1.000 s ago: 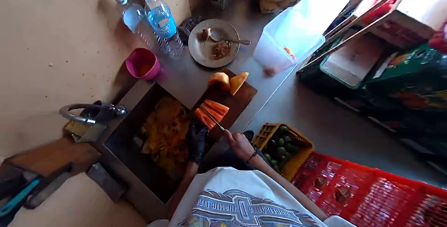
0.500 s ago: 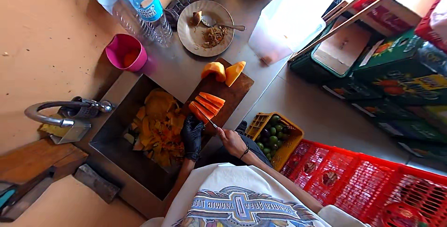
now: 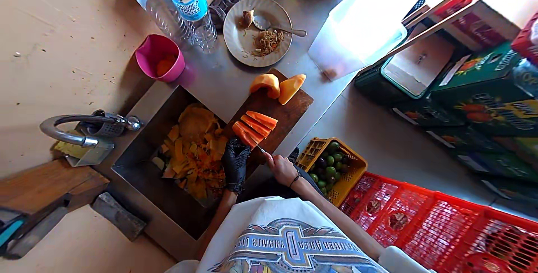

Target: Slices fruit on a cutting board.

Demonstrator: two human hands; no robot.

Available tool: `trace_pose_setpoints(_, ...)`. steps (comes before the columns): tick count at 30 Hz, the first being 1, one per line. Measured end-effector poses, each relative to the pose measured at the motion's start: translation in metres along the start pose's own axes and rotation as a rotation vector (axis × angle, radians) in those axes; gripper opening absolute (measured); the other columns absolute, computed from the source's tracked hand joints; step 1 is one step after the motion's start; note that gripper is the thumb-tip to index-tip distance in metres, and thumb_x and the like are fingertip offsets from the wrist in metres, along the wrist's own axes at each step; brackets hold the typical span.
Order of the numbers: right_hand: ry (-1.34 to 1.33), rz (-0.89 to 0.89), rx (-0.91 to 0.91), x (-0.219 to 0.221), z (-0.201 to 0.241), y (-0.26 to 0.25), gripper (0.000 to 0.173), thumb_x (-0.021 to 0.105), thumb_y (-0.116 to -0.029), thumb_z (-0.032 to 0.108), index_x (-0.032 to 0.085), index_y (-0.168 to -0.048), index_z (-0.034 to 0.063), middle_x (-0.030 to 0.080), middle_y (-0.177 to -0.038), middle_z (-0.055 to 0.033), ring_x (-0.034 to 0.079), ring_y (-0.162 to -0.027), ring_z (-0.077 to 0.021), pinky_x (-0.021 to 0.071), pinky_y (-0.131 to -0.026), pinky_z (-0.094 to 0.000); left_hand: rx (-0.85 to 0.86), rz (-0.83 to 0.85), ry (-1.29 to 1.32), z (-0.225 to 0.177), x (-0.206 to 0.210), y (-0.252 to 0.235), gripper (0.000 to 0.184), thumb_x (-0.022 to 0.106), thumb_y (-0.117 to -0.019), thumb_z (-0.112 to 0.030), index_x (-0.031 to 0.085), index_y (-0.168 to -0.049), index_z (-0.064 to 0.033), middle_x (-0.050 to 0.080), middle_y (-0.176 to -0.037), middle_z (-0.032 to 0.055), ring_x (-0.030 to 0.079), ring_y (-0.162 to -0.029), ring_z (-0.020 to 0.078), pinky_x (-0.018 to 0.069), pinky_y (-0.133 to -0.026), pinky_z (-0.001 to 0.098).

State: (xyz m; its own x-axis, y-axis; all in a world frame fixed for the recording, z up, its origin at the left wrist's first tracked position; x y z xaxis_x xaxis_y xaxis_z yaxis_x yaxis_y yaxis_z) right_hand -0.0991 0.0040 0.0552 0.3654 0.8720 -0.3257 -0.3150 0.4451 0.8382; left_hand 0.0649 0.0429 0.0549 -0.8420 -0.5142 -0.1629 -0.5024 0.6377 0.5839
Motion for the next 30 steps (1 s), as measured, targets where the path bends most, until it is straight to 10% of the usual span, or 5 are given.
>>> trace_pose_setpoints(3, -0.210, 0.092, -0.093, -0.003, -0.027, -0.026, 0.072, 0.018, -0.1085, 0.060, 0.057, -0.080, 0.0060, 0.050, -0.064, -0.0034, 0.052, -0.056, -0.0182, 0.0457, -0.057, -0.0387, 0.197, 0.064, 0.025, 0.015, -0.003, -0.007, 0.047, 0.075, -0.0844, 0.005, 0.058, -0.128, 0.0027, 0.071, -0.098, 0.0116, 0.071, -0.084, 0.0154, 0.0611, -0.076, 0.0306)
trace_pose_setpoints(8, 0.061, -0.011, -0.133, -0.027, -0.019, -0.012, 0.076, 0.023, -0.1082, 0.061, 0.063, -0.089, -0.0010, 0.062, -0.083, -0.0181, 0.064, -0.083, -0.0347, 0.0487, -0.077, -0.0558, 0.315, 0.008, -0.349, 0.013, -0.008, -0.014, 0.066, 0.085, -0.0790, -0.010, 0.052, -0.135, 0.0033, 0.069, -0.100, 0.0131, 0.069, -0.088, 0.0168, 0.0586, -0.082, 0.0332)
trace_pose_setpoints(12, 0.137, -0.150, -0.158, -0.043, -0.011, 0.018, 0.076, 0.021, -0.1064, 0.064, 0.066, -0.098, 0.0039, 0.068, -0.090, -0.0185, 0.068, -0.092, -0.0371, 0.0509, -0.079, -0.0588, 0.620, -0.108, -0.682, 0.008, -0.017, -0.025, 0.108, 0.094, -0.0658, -0.036, 0.041, -0.152, 0.0010, 0.047, -0.147, 0.0308, 0.044, -0.138, 0.0438, 0.0338, -0.117, 0.0540)
trace_pose_setpoints(18, 0.007, -0.277, -0.208, -0.051, -0.029, 0.033, 0.072, 0.022, -0.1082, 0.060, 0.064, -0.094, 0.0042, 0.063, -0.081, -0.0142, 0.066, -0.083, -0.0329, 0.0496, -0.074, -0.0545, 1.042, 0.236, -1.045, -0.008, -0.026, -0.059, 0.057, 0.075, -0.0844, -0.053, 0.066, -0.137, -0.0313, 0.051, -0.149, 0.0189, 0.038, -0.142, 0.0456, 0.0228, -0.116, 0.0658)
trace_pose_setpoints(30, -0.091, -0.287, -0.144, -0.032, -0.078, 0.037, 0.070, 0.022, -0.1081, 0.060, 0.062, -0.089, 0.0061, 0.059, -0.074, -0.0115, 0.064, -0.076, -0.0302, 0.0483, -0.071, -0.0525, 0.794, 0.023, -0.891, 0.008, 0.027, -0.046, 0.066, 0.079, -0.0775, -0.058, 0.069, -0.130, -0.0188, 0.041, -0.153, 0.0261, 0.034, -0.142, 0.0509, 0.0220, -0.115, 0.0692)
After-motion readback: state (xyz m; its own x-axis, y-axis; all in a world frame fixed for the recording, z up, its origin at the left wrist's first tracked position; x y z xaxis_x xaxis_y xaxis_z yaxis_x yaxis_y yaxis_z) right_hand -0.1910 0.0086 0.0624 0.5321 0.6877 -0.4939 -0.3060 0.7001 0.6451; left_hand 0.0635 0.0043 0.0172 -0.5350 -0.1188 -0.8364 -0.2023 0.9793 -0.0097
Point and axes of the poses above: each hand's wrist, its own y-axis away from the middle knuckle, its own x-axis out of the palm, z = x × y, the point moved 1 cm from there along -y, towards the middle knuckle
